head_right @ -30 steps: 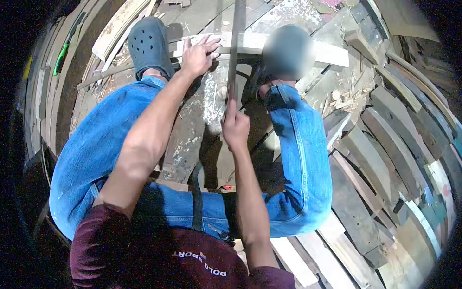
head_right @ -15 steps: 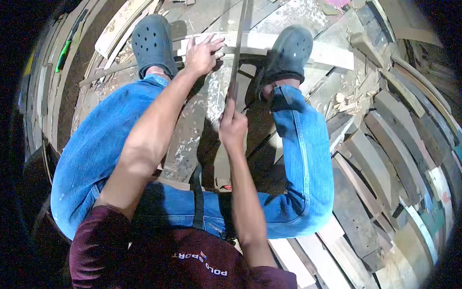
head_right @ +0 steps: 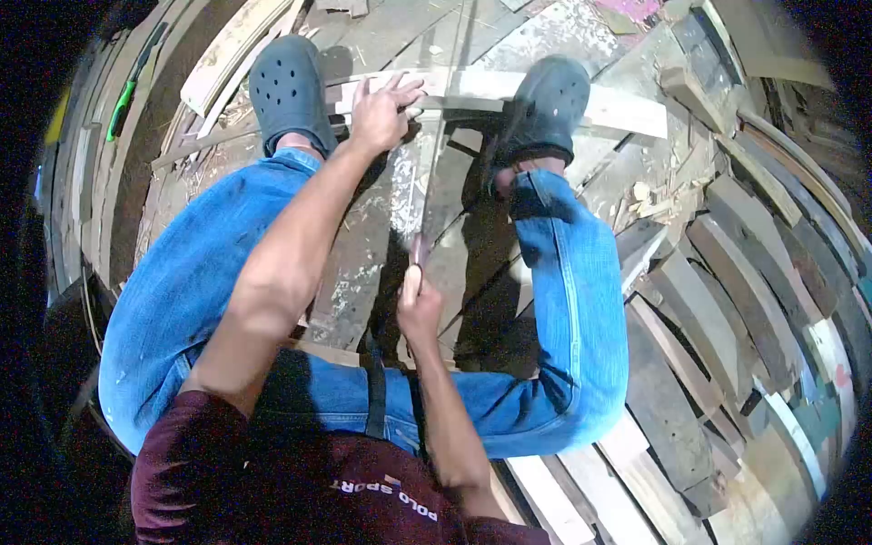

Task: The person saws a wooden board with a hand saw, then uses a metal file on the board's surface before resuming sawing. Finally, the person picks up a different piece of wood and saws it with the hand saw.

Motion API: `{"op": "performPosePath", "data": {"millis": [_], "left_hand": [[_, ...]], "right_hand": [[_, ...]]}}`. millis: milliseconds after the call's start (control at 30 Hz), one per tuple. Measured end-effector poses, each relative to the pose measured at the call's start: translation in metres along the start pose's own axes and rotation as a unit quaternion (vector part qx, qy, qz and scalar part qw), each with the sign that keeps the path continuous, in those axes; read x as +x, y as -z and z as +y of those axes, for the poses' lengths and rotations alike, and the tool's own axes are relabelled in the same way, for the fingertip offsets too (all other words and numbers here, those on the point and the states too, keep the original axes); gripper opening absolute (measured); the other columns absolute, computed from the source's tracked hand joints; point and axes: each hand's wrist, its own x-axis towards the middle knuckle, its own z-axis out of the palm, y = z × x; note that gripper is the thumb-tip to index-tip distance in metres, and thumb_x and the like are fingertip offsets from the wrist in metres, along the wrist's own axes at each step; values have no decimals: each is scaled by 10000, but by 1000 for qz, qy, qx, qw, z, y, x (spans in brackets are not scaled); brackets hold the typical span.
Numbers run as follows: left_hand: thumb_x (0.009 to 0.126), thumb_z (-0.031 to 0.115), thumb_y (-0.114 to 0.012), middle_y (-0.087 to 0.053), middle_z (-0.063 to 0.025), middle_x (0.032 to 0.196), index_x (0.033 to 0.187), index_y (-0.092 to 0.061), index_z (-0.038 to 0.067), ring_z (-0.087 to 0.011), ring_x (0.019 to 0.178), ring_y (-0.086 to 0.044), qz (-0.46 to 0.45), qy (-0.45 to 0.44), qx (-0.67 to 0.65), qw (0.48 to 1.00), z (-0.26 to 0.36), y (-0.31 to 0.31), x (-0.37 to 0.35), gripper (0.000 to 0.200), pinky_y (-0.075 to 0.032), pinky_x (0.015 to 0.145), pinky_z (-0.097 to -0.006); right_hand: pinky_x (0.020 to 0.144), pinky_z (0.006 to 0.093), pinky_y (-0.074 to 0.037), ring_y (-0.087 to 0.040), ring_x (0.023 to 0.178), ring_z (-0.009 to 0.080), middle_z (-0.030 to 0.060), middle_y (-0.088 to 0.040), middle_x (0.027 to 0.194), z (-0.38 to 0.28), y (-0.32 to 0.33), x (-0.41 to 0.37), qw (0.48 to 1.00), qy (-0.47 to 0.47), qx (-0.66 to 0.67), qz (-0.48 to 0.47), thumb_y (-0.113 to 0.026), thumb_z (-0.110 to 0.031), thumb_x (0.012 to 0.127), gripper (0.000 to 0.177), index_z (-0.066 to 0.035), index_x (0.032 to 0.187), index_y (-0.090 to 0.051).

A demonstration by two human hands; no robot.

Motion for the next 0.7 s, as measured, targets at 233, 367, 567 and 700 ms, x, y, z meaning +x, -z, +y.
{"op": "performPosePath", "data": {"millis": [233, 367, 567, 700], "left_hand": [[879, 325, -600, -550, 66, 1333, 1192, -647, 258, -165, 1308, -439, 6, -21, 12, 1000, -6, -11, 0, 324, -166, 1117, -568], [873, 313, -609, -533, 75, 1352, 1189, -650, 251, -155, 1337, -398, 3, -16, 4, 1000, -6, -4, -1, 324, -155, 1117, -580], [870, 274, -602, -564, 72, 1319, 1147, -676, 256, -180, 1317, -428, 23, -20, 2, 1000, -4, -5, 0, 287, -144, 1110, -579], [878, 302, -603, -531, 75, 1355, 1174, -663, 240, -182, 1330, -411, 7, 14, -16, 1000, -10, -14, 5, 308, -153, 1122, -568]], "right_hand": [[477, 309, -359, -457, 497, 104, 7, -473, 525, -40, 4, 35, 1000, -20, 8, -12, -460, -387, 990, 550, -16, 589, -528], [482, 294, -361, -467, 508, 99, -1, -478, 532, -46, 9, -5, 999, -31, 30, 6, -496, -346, 984, 510, -24, 590, -522], [456, 332, -350, -453, 480, 113, 35, -475, 506, -77, 9, 59, 999, -5, -22, -38, -421, -460, 989, 638, 30, 592, -516], [475, 319, -375, -471, 489, 113, 39, -471, 501, -50, 7, 15, 999, 0, -38, -4, -459, -381, 993, 555, 26, 628, -557]]}}
